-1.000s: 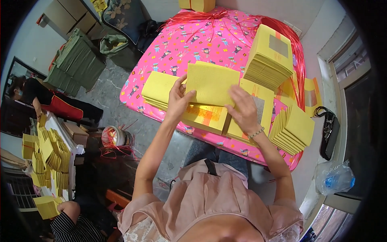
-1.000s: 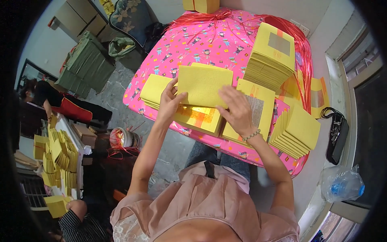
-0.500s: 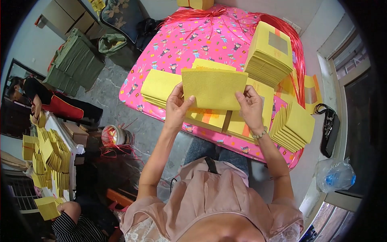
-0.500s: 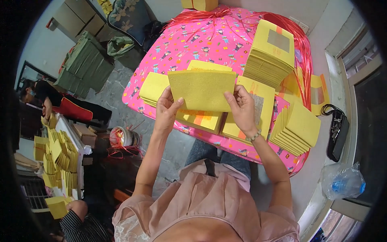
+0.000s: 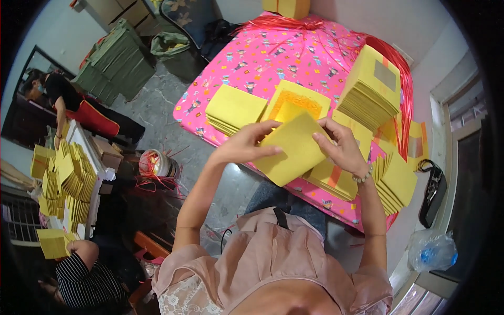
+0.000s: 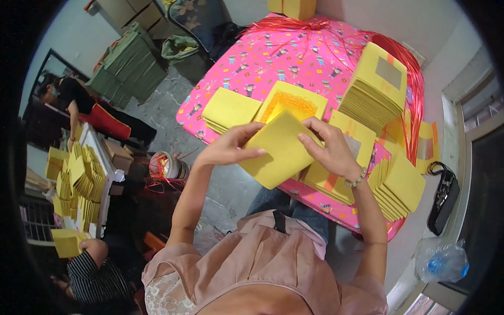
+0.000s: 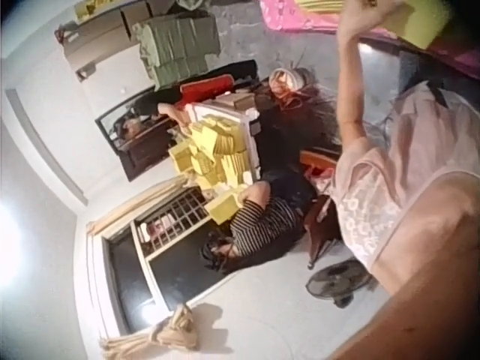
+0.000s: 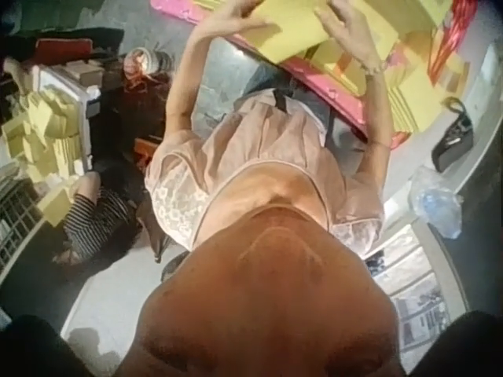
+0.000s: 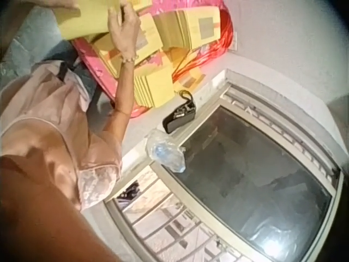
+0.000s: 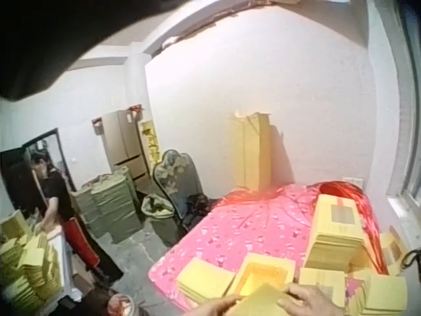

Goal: Bundling and tying stacks of yellow joss paper with red ribbons.

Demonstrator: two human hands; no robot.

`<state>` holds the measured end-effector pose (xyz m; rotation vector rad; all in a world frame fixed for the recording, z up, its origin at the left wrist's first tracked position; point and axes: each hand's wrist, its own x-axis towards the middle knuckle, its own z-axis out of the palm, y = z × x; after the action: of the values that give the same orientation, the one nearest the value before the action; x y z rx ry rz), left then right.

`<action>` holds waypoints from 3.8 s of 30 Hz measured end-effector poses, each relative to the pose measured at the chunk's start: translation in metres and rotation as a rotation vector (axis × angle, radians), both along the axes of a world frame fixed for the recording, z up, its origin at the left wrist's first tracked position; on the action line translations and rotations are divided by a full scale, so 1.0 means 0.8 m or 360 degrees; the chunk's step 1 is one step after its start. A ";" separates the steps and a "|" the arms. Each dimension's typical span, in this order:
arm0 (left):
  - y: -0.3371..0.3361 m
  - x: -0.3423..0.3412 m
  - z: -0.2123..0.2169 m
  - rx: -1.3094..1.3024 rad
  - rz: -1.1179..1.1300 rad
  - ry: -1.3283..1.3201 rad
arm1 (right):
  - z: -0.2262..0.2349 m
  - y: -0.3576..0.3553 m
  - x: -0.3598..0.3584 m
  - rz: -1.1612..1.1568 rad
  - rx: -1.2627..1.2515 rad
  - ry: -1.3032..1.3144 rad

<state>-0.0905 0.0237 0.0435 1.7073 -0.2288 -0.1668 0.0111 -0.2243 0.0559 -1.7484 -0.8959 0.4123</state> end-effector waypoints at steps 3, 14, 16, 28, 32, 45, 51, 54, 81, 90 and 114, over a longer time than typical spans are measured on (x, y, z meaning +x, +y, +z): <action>-0.009 -0.007 0.002 0.0101 0.0030 -0.0004 | 0.008 0.016 -0.002 -0.0011 0.0022 -0.0154; -0.015 -0.018 -0.001 -0.0476 0.0446 -0.0118 | -0.013 0.025 -0.029 0.0003 0.0070 0.0614; -0.015 -0.019 -0.004 -0.0426 0.0459 -0.0148 | -0.015 0.026 -0.031 -0.0094 0.0216 0.0585; -0.016 -0.030 0.000 -0.0460 0.0454 0.0113 | -0.012 0.028 -0.013 -0.0267 0.0187 0.0566; -0.016 -0.030 0.004 -0.0493 0.0601 0.0101 | -0.007 0.027 -0.033 0.0011 0.0179 0.0780; 0.004 -0.042 0.010 -0.0348 0.0567 0.0058 | -0.004 0.039 -0.054 0.0075 0.0162 0.0929; 0.045 -0.035 0.018 0.0112 0.0235 0.0079 | 0.007 0.053 -0.003 0.0319 -0.0036 0.0696; 0.073 -0.029 0.023 0.0155 0.0257 0.0213 | 0.002 0.073 0.009 0.0423 -0.0012 0.0673; 0.235 0.077 -0.106 0.0321 0.1010 0.0213 | -0.060 0.240 0.089 0.0105 -0.0978 -0.0772; 0.226 0.092 -0.130 0.0456 0.1199 0.0277 | -0.074 0.244 0.098 0.0179 -0.1190 -0.1066; 0.203 0.081 -0.136 0.0858 0.1162 -0.0014 | -0.070 0.266 0.065 0.0391 -0.1127 -0.1035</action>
<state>-0.0259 0.1864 -0.0650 2.2122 0.4801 0.3512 0.0635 -0.0114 -0.0001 -2.4996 -1.5699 0.3408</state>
